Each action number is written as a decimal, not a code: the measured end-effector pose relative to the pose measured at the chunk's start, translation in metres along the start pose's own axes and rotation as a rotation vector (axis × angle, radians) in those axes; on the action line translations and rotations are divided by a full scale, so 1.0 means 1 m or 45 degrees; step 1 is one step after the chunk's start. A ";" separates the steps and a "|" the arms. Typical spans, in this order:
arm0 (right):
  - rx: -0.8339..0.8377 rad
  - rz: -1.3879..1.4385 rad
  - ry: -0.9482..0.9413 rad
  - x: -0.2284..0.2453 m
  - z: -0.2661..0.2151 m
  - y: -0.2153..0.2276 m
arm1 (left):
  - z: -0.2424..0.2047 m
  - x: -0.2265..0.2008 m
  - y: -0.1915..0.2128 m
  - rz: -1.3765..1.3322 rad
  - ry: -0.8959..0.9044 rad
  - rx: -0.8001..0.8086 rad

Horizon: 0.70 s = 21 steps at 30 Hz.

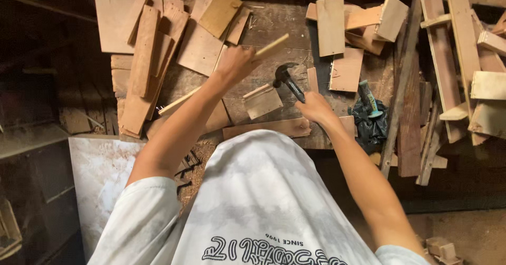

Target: The person repeatedly hammers small wooden pieces on a cluttered workbench. They pick up pieces, position them, strike them with a hammer, and place them back among other wood scraps. The person also briefly uses a hand saw to cut a piece of wood.

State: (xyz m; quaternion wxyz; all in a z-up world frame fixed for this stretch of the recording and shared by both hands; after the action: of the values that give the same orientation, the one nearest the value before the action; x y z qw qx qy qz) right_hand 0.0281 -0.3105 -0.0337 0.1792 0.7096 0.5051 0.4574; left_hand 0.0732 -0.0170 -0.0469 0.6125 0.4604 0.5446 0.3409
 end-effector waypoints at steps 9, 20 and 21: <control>0.076 -0.152 0.001 0.013 0.010 0.008 | -0.009 -0.012 -0.020 0.368 -0.211 0.071; 0.030 -0.148 -0.007 0.004 0.009 0.013 | -0.021 -0.022 -0.006 0.276 -0.224 0.028; 0.008 -0.127 -0.001 0.006 0.005 0.015 | -0.021 -0.021 -0.006 0.271 -0.201 0.025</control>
State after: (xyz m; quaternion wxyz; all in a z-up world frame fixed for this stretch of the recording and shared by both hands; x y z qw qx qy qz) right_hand 0.0409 -0.3104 -0.0227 0.1997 0.6842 0.5413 0.4460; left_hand 0.0485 -0.0339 -0.0445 0.6095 0.5469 0.4461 0.3612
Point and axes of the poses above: each hand's wrist, its own z-axis towards the middle knuckle, its own y-axis out of the back of the hand, x = y × z, the point moved 2 cm from there along z, towards the middle knuckle, and after that the axes turned 10 degrees about -x, right-handed, at the moved point
